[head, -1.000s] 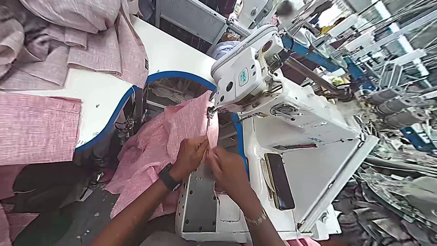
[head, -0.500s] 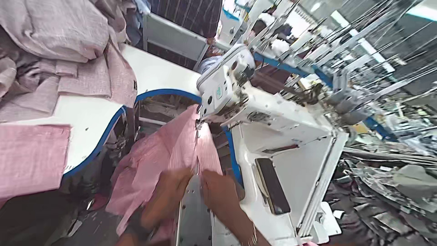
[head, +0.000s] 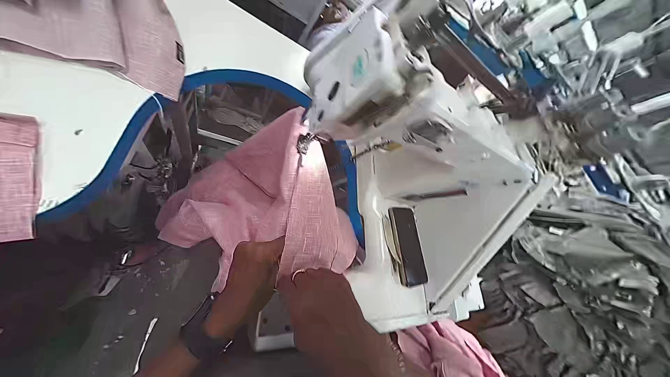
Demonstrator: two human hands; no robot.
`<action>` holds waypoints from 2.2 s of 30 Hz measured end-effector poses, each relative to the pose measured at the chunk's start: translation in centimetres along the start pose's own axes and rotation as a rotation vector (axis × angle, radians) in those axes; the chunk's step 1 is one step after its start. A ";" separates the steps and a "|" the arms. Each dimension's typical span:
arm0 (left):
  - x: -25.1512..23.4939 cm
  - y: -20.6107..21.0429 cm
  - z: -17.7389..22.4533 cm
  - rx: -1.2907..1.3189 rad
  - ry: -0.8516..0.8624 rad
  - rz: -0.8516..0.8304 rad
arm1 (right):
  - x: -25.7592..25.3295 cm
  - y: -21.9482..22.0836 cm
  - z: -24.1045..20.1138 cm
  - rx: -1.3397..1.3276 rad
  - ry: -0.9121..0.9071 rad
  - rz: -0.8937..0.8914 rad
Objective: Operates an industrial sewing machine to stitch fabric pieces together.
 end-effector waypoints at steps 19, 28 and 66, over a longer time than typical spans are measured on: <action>-4.9 -0.4 -1.9 0.072 0.103 0.152 | -5.0 1.6 3.7 0.170 0.368 0.451; -5.1 -0.1 -1.3 0.125 0.062 0.083 | -4.4 0.6 4.6 -0.199 0.431 0.445; -3.8 -0.1 -1.0 0.114 0.006 0.071 | -0.2 0.3 5.3 -0.190 -0.046 0.031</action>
Point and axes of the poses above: each hand's wrist, its own x-axis away from the middle knuckle, its own y-axis out of the palm, z = x × y, the point moved 3 cm from there along -x, towards the middle knuckle, and after that the axes turned 14 degrees about -z, right-handed, at the moved point
